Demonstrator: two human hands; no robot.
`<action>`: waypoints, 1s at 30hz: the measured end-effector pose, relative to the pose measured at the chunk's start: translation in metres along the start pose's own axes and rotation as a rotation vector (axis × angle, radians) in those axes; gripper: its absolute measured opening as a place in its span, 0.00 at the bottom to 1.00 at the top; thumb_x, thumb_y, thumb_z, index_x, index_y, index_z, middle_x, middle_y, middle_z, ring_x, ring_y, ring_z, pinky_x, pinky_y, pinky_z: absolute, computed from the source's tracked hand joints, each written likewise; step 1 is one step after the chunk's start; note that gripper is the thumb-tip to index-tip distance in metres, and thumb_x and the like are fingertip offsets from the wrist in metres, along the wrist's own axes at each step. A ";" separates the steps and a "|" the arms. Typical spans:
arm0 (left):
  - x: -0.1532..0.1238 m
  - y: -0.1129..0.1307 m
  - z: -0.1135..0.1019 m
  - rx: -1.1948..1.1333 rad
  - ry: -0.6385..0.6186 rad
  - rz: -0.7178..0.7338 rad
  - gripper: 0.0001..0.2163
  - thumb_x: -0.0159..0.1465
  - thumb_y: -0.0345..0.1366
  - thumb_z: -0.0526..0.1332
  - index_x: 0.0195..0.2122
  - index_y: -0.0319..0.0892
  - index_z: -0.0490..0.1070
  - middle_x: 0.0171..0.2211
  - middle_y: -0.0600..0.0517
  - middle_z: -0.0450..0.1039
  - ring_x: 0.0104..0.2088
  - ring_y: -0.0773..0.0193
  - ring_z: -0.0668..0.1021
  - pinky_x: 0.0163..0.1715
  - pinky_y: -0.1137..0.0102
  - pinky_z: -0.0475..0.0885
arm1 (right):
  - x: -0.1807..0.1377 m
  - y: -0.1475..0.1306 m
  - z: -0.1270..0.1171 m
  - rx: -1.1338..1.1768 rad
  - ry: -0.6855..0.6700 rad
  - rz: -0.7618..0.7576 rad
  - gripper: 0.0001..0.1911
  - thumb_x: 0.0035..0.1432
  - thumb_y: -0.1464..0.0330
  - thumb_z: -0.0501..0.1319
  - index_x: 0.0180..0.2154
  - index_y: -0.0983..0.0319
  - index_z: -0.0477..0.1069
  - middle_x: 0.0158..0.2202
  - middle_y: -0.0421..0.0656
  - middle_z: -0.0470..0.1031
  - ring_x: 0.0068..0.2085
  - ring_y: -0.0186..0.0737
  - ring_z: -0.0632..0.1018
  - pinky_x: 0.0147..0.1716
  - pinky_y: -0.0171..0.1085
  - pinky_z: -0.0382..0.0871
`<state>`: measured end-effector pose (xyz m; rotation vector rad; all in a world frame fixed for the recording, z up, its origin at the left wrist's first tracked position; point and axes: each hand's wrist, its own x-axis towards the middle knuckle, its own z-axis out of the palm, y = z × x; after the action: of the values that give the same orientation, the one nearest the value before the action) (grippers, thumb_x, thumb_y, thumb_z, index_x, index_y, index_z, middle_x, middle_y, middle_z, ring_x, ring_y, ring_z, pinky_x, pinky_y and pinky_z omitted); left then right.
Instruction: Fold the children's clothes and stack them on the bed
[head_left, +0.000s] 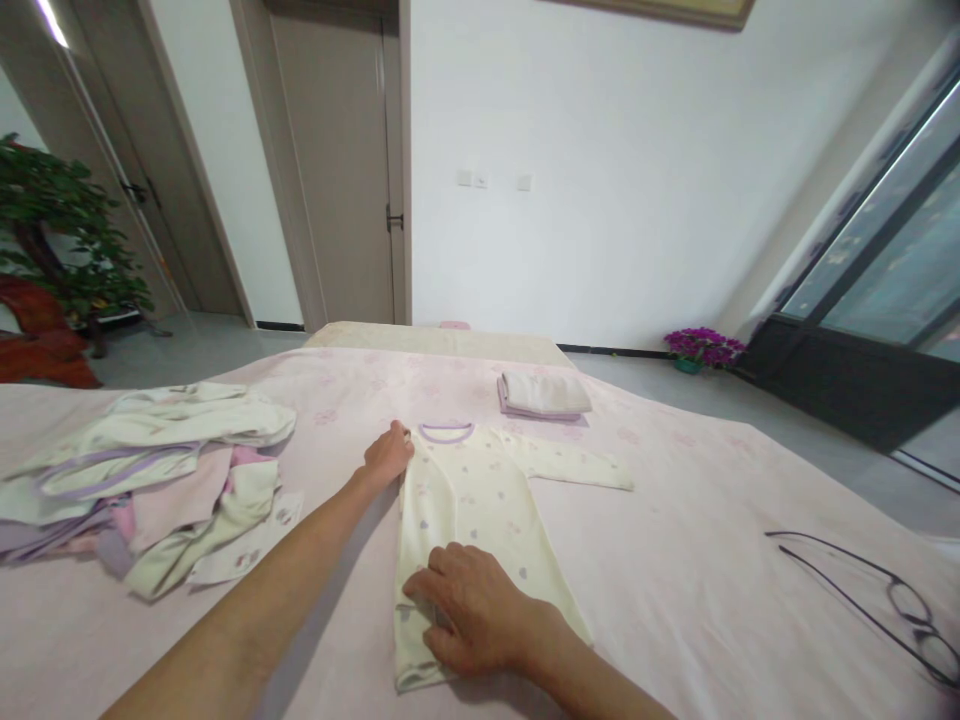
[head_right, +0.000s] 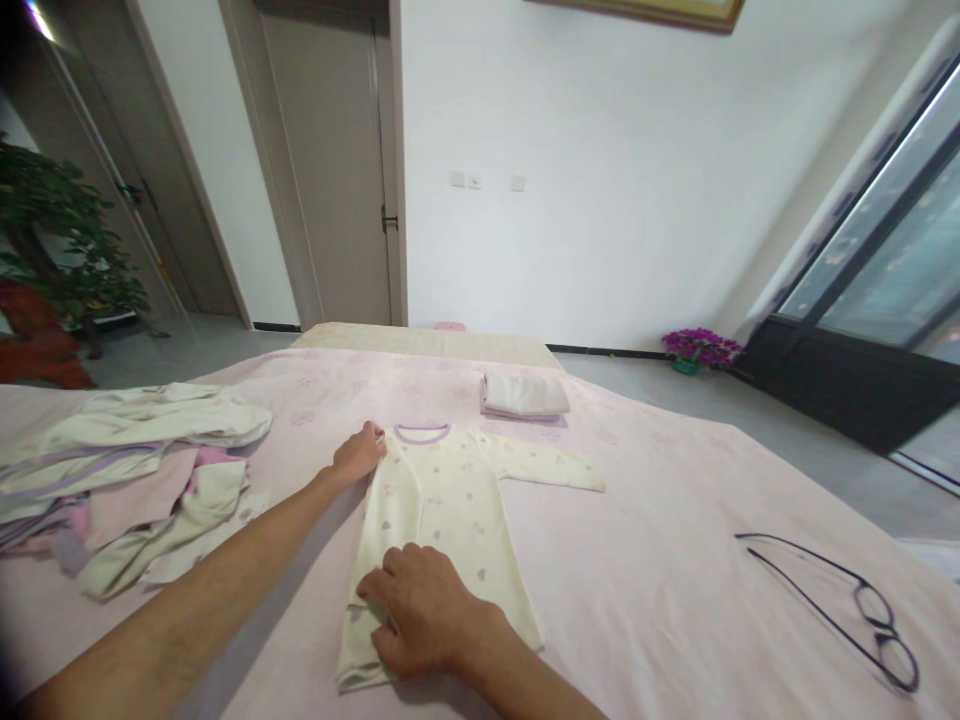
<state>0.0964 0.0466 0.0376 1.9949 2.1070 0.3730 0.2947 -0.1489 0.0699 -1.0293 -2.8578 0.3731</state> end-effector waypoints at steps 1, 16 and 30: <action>-0.002 0.002 -0.003 0.001 0.014 0.007 0.16 0.67 0.36 0.52 0.54 0.39 0.62 0.48 0.39 0.75 0.47 0.52 0.79 0.40 0.64 0.71 | 0.000 0.001 0.001 0.009 0.002 0.000 0.22 0.53 0.63 0.61 0.51 0.57 0.68 0.42 0.44 0.70 0.40 0.44 0.70 0.37 0.39 0.60; -0.040 0.017 0.038 0.106 0.009 0.265 0.32 0.70 0.51 0.44 0.69 0.34 0.48 0.72 0.37 0.42 0.71 0.48 0.47 0.66 0.52 0.45 | 0.002 0.008 0.008 0.073 0.018 -0.022 0.24 0.52 0.63 0.63 0.52 0.57 0.68 0.40 0.43 0.70 0.41 0.44 0.71 0.39 0.38 0.60; -0.023 0.009 0.013 0.083 -0.036 0.182 0.26 0.72 0.48 0.41 0.67 0.41 0.54 0.69 0.39 0.52 0.70 0.49 0.55 0.65 0.53 0.51 | 0.001 0.008 0.004 0.129 0.030 -0.015 0.26 0.52 0.63 0.63 0.54 0.57 0.69 0.40 0.43 0.72 0.42 0.43 0.71 0.40 0.37 0.62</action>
<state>0.1108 0.0248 0.0275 2.2315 1.9548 0.2815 0.2982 -0.1432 0.0644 -0.9817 -2.7713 0.5275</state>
